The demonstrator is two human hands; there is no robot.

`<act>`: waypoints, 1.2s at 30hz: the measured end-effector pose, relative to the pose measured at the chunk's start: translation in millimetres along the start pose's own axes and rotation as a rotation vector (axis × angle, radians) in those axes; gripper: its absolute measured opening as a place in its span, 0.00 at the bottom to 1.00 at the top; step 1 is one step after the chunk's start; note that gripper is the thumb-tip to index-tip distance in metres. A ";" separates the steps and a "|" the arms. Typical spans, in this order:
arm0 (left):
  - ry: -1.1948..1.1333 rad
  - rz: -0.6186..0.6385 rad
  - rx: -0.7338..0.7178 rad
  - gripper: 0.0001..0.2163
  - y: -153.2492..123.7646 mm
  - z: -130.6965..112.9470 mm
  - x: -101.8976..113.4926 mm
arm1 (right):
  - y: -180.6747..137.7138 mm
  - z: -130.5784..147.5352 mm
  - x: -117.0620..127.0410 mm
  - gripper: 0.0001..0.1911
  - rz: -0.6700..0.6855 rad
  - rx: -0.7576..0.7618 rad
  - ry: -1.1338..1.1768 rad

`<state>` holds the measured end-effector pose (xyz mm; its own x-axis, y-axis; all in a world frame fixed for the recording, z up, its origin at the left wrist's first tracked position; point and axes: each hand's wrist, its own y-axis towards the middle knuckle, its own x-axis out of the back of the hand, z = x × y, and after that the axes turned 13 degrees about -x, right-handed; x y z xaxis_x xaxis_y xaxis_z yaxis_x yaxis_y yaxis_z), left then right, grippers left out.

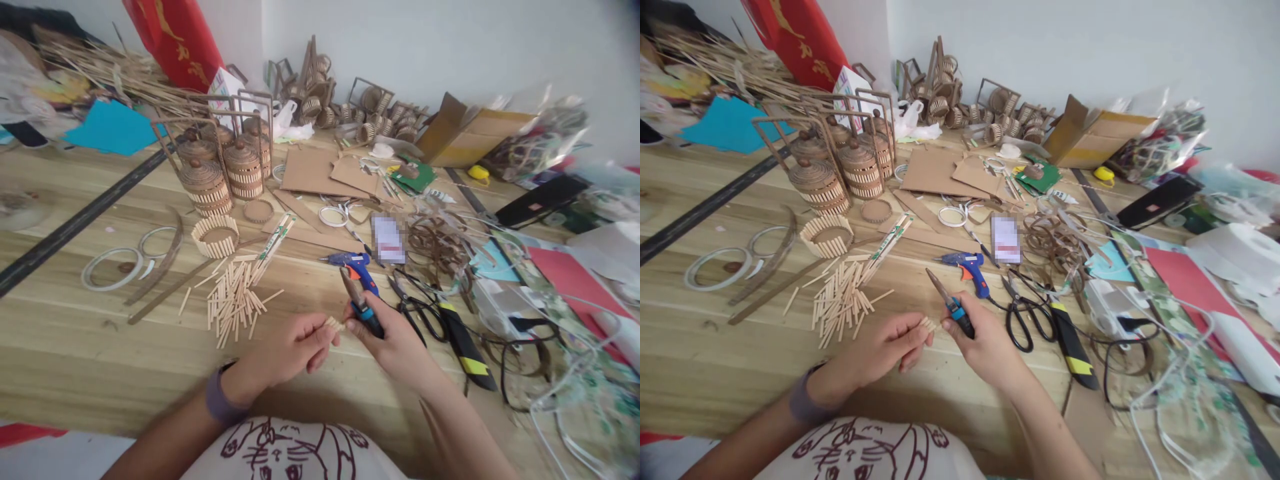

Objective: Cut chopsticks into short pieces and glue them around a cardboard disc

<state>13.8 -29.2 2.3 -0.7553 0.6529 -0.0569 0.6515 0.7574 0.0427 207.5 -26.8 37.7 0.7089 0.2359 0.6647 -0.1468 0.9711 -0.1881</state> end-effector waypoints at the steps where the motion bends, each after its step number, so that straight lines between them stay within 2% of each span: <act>1: 0.053 -0.066 -0.014 0.18 0.9 -0.7 -1.4 | -0.6 -0.3 -0.7 0.03 -0.025 0.000 -0.007; 5: 0.352 -0.335 -0.010 0.19 5.2 -4.1 -2.3 | -6.8 -0.6 -2.8 0.01 -0.049 -0.006 -0.056; 7: 0.418 -0.413 0.019 0.19 6.3 -4.5 0.7 | -11.7 1.0 -2.2 0.02 -0.019 -0.006 -0.070; 9: 0.383 -0.440 0.045 0.18 7.1 -2.6 3.3 | -16.0 3.4 -0.7 0.03 0.007 0.002 -0.064; 12: 0.131 -0.415 0.071 0.19 8.5 4.5 2.9 | -18.9 6.9 0.7 0.03 0.036 0.041 -0.061; 15: -0.105 -0.314 0.105 0.20 10.0 12.0 -1.2 | -16.5 9.2 -1.2 0.07 0.055 0.117 -0.102; 18: -0.200 -0.163 0.161 0.21 10.5 15.9 -4.7 | -11.2 10.2 -4.9 0.09 0.072 0.182 -0.134; 20: -0.229 -0.121 0.198 0.22 10.3 17.0 -5.7 | -7.6 10.2 -6.9 0.11 0.090 0.205 -0.144; 25: -0.239 -0.115 0.192 0.24 9.2 18.1 -4.5 | -0.1 6.0 -10.0 0.13 0.114 0.223 -0.126; 31: -0.302 -0.155 0.144 0.23 8.1 16.4 -5.6 | 4.4 -2.0 -13.4 0.07 -0.058 0.126 -0.052; 36: -0.297 -0.158 0.166 0.22 8.9 13.2 -7.3 | 1.6 -1.1 -18.5 0.05 -0.136 0.089 -0.002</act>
<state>26.0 -27.3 -10.2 -0.8097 0.4796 -0.3381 0.5496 0.8217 -0.1506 194.9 -29.7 24.3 0.7251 0.1023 0.6810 -0.1105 0.9934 -0.0316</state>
